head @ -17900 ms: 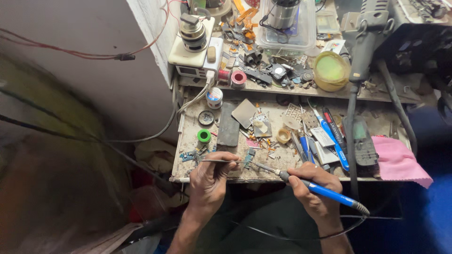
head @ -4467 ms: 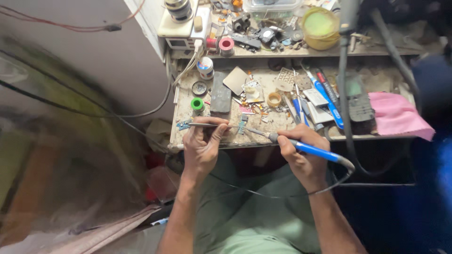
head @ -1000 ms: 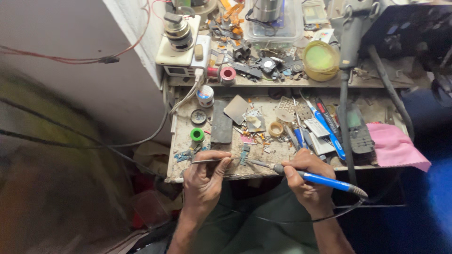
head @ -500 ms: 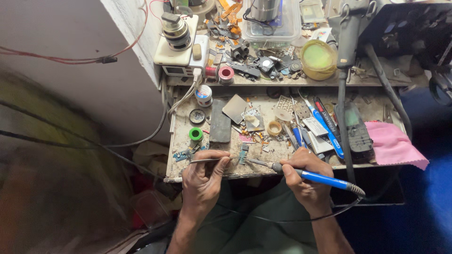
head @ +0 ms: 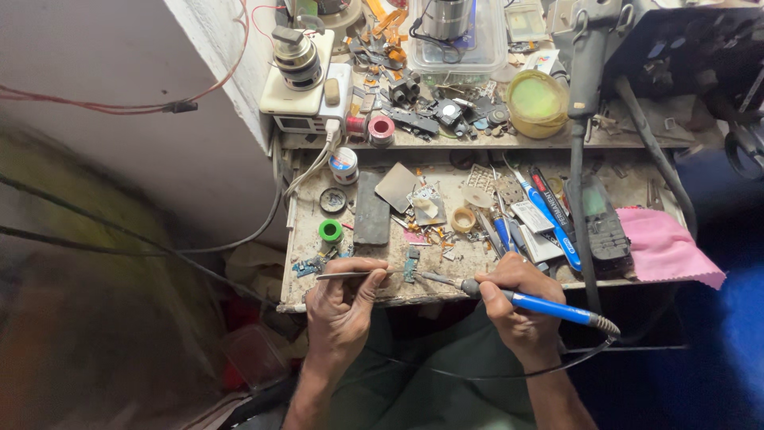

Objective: The person sits at a cluttered repair workbench and solders small electronic components onto circuit boards. They hold a soldering iron in one hand and use tweezers in the other to position and adjust small parts on the boards, working on several boards one at a time across the bench.

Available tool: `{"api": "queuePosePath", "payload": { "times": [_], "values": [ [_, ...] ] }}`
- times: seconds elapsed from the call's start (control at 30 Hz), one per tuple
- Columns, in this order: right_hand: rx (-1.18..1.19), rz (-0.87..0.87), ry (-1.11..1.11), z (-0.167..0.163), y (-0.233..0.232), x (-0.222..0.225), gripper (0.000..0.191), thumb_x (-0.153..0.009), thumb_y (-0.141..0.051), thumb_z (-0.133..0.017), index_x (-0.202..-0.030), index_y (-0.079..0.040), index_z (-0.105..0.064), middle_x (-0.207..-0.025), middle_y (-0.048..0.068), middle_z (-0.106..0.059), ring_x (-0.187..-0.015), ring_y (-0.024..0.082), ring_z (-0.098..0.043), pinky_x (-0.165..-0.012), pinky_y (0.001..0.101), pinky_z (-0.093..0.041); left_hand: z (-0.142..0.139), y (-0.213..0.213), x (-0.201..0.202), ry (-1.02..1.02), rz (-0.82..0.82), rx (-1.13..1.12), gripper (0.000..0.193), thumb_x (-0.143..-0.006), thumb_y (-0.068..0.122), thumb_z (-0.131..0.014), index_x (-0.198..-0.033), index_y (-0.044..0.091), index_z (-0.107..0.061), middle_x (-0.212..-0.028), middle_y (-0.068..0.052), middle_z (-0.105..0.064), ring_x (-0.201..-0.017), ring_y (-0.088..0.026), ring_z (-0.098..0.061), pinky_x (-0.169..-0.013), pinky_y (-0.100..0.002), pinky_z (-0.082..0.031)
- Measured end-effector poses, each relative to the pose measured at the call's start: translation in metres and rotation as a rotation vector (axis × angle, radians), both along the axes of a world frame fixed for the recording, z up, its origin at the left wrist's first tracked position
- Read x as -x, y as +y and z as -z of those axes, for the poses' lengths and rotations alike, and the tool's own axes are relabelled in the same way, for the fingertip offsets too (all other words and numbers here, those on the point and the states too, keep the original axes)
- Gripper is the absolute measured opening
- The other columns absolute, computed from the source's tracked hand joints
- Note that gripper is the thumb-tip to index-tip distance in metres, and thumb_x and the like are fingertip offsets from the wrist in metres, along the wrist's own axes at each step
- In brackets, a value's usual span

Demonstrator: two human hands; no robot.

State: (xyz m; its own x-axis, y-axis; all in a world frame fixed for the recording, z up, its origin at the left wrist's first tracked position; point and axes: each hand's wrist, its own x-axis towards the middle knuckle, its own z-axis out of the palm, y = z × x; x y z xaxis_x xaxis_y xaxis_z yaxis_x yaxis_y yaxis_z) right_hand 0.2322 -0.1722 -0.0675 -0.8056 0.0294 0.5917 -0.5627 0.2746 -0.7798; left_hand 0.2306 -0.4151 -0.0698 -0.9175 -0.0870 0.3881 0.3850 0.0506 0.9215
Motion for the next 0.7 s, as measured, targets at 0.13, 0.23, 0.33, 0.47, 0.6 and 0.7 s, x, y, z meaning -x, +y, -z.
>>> {"api": "queuePosePath", "payload": {
  "times": [0.13, 0.23, 0.33, 0.47, 0.6, 0.7],
  "values": [
    [-0.012, 0.003, 0.005, -0.0004, 0.0004, -0.0002, 0.006, -0.085, -0.003, -0.069, -0.088, 0.002, -0.071, -0.076, 0.006, -0.064, -0.067, 0.015, -0.057, -0.066, 0.0291, -0.045, -0.0009, -0.0007, -0.0007, 0.005, 0.005, 0.009, 0.014, -0.097, 0.006, -0.071, -0.111, 0.005, -0.065, -0.097, -0.004, -0.077, -0.086, -0.007, -0.075, -0.076, -0.022, -0.061],
    [-0.012, 0.008, 0.003, -0.0005, 0.0004, 0.0001, 0.006, -0.085, -0.004, -0.069, -0.087, 0.002, -0.071, -0.076, 0.006, -0.064, -0.068, 0.015, -0.057, -0.067, 0.0292, -0.045, -0.0005, -0.0010, -0.0002, 0.007, -0.004, 0.026, 0.014, -0.097, 0.006, -0.071, -0.111, 0.005, -0.066, -0.096, -0.004, -0.077, -0.086, -0.008, -0.075, -0.076, -0.022, -0.061],
    [-0.012, 0.014, -0.006, -0.0001, 0.0005, 0.0002, 0.007, -0.085, -0.004, -0.069, -0.088, 0.002, -0.071, -0.075, 0.006, -0.063, -0.067, 0.015, -0.057, -0.065, 0.0287, -0.045, 0.0010, -0.0011, 0.0006, 0.000, 0.000, 0.028, 0.015, -0.097, 0.006, -0.071, -0.111, 0.004, -0.066, -0.096, -0.004, -0.076, -0.086, -0.008, -0.075, -0.076, -0.022, -0.061],
    [-0.014, 0.029, -0.009, 0.0010, -0.0002, 0.0003, 0.007, -0.086, -0.005, -0.069, -0.088, 0.002, -0.070, -0.075, 0.006, -0.063, -0.067, 0.015, -0.057, -0.065, 0.0285, -0.046, 0.0036, -0.0006, 0.0008, -0.008, 0.015, 0.002, 0.015, -0.097, 0.005, -0.070, -0.111, 0.004, -0.065, -0.098, -0.005, -0.076, -0.088, -0.009, -0.075, -0.078, -0.022, -0.061],
    [-0.008, 0.025, -0.006, 0.0005, -0.0003, 0.0007, 0.007, -0.086, -0.005, -0.069, -0.088, 0.002, -0.071, -0.076, 0.006, -0.063, -0.068, 0.015, -0.057, -0.065, 0.0283, -0.046, 0.0056, 0.0002, 0.0020, -0.007, 0.015, -0.002, 0.016, -0.097, 0.004, -0.070, -0.112, 0.004, -0.064, -0.100, -0.005, -0.076, -0.088, -0.009, -0.076, -0.078, -0.023, -0.062],
    [-0.010, 0.025, -0.009, -0.0003, 0.0000, 0.0005, 0.007, -0.086, -0.005, -0.069, -0.088, 0.002, -0.071, -0.076, 0.006, -0.063, -0.068, 0.015, -0.057, -0.065, 0.0282, -0.045, 0.0065, -0.0007, 0.0024, 0.014, 0.010, 0.023, 0.016, -0.097, 0.003, -0.070, -0.112, 0.004, -0.064, -0.101, -0.005, -0.075, -0.087, -0.009, -0.075, -0.077, -0.022, -0.061]
  ]
}}
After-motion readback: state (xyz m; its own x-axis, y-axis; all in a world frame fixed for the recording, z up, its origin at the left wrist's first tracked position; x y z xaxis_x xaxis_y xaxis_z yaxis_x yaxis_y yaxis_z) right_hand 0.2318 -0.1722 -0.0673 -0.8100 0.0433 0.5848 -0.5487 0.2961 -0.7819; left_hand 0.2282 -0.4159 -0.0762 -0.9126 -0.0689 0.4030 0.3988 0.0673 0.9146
